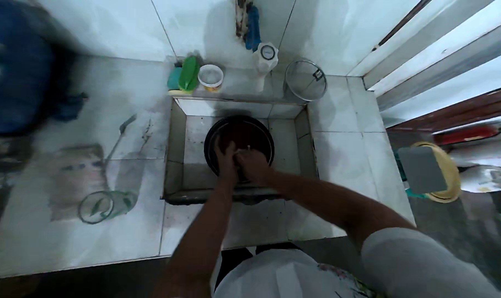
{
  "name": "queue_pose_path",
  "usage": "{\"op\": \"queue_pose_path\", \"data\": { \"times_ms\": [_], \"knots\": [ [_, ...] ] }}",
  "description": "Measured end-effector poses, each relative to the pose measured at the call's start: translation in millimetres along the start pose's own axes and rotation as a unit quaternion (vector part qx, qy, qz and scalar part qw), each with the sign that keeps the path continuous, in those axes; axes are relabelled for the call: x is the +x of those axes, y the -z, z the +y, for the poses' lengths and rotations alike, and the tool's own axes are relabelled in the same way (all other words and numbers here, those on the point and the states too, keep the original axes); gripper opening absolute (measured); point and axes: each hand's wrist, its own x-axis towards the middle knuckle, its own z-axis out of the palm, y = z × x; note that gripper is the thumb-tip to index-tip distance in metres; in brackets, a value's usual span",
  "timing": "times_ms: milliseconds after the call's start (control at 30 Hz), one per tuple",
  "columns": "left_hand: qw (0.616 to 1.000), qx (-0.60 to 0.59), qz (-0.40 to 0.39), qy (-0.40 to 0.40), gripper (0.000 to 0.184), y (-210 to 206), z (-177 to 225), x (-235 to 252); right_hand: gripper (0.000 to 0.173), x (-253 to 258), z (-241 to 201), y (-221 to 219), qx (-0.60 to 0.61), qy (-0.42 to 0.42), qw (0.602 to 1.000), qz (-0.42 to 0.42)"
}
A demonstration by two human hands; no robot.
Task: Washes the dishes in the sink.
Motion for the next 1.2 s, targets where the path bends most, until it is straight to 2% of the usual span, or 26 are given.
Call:
{"op": "queue_pose_path", "data": {
  "times_ms": [33,67,167,200,233,300,333,400,433,467,500,567,633,700,733,800,867,900,967,1033,1067,1133,1167,1200],
  "knots": [
    [1.0,-0.014,0.004,0.011,0.064,-7.6,1.1,-4.2,0.039,1.4,-16.6,1.7,0.03,-0.057,0.998,0.007],
    [0.999,0.019,-0.011,0.039,0.061,-4.5,9.1,-4.5,0.041,-4.0,-18.7,-0.2,0.033,-0.056,0.998,0.0],
    [0.968,0.189,-0.099,0.129,0.053,34.7,39.6,11.8,0.036,-28.6,29.1,-13.3,-0.073,0.129,0.988,-0.047],
    [0.969,0.183,-0.098,0.132,0.053,38.7,41.8,16.1,0.036,-26.0,35.7,-10.1,-0.091,0.151,0.983,-0.049],
    [0.981,0.14,-0.072,0.115,0.054,35.7,34.2,14.3,0.036,-21.5,29.0,-6.1,-0.077,0.129,0.987,-0.054],
    [0.997,0.045,-0.02,0.063,0.057,19.4,9.3,3.1,0.037,-8.3,-10.0,5.8,0.069,0.0,0.995,-0.077],
    [0.999,0.007,-0.014,0.045,0.055,13.0,2.9,1.9,0.038,-0.1,-24.0,19.0,0.177,-0.044,0.979,-0.089],
    [0.999,-0.002,-0.02,0.042,0.055,13.2,0.8,-1.9,0.037,4.4,-25.0,37.6,0.355,-0.061,0.926,-0.112],
    [0.998,0.012,-0.029,0.061,0.058,15.7,3.6,-5.7,0.035,6.6,-16.5,34.8,0.391,-0.055,0.912,-0.111],
    [0.996,0.007,-0.027,0.089,0.061,14.5,8.4,-9.4,0.032,11.6,-9.1,29.3,0.383,-0.039,0.918,-0.096],
    [0.993,-0.008,-0.019,0.115,0.064,11.2,11.4,-10.7,0.027,20.1,-3.8,20.9,0.337,-0.013,0.94,-0.059],
    [0.99,-0.034,-0.004,0.135,0.064,1.8,14.4,-13.3,0.029,42.5,3.2,10.4,0.194,0.021,0.981,0.009],
    [0.993,-0.024,0.011,0.118,0.056,-2.2,17.6,-19.7,0.034,58.7,9.9,11.0,0.033,0.013,0.999,0.032],
    [0.997,0.038,0.05,0.046,0.055,1.1,21.4,-19.7,0.031,63.9,14.1,10.9,-0.052,-0.029,0.998,0.021],
    [0.996,0.07,0.063,0.0,0.056,6.0,20.4,-15.2,0.031,61.6,10.3,10.2,-0.042,-0.059,0.997,0.0],
    [0.993,0.075,0.068,-0.052,0.056,14.6,14.7,-4.0,0.029,56.4,-2.7,11.4,0.076,-0.083,0.993,-0.048],
    [0.997,0.021,0.068,0.024,0.056,12.6,10.9,-5.5,0.025,61.3,-10.0,8.4,0.229,-0.056,0.971,-0.035],
    [0.995,-0.011,0.065,0.076,0.056,7.8,11.3,-8.7,0.023,66.9,-11.8,5.0,0.24,-0.039,0.97,0.013],
    [0.992,-0.028,0.048,0.115,0.055,2.7,16.8,-16.3,0.023,78.8,-8.5,3.8,0.116,-0.026,0.989,0.086],
    [0.997,0.023,0.045,0.063,0.054,7.1,21.3,-17.5,0.028,82.1,-3.1,7.8,-0.027,-0.06,0.996,0.067],
    [0.997,0.063,0.046,0.016,0.054,11.8,21.3,-14.5,0.031,79.7,-1.8,6.9,-0.048,-0.086,0.995,0.035],
    [0.988,0.133,0.049,-0.064,0.057,21.0,18.0,-0.5,0.03,68.9,-1.9,5.4,0.044,-0.119,0.991,-0.04],
    [0.985,0.145,0.049,-0.075,0.058,22.7,18.3,4.2,0.027,62.0,-1.0,8.6,0.163,-0.111,0.977,-0.075],
    [0.986,0.143,0.045,-0.069,0.061,21.5,20.5,4.4,0.029,54.1,0.2,10.3,0.328,-0.103,0.935,-0.085]
  ]
}}
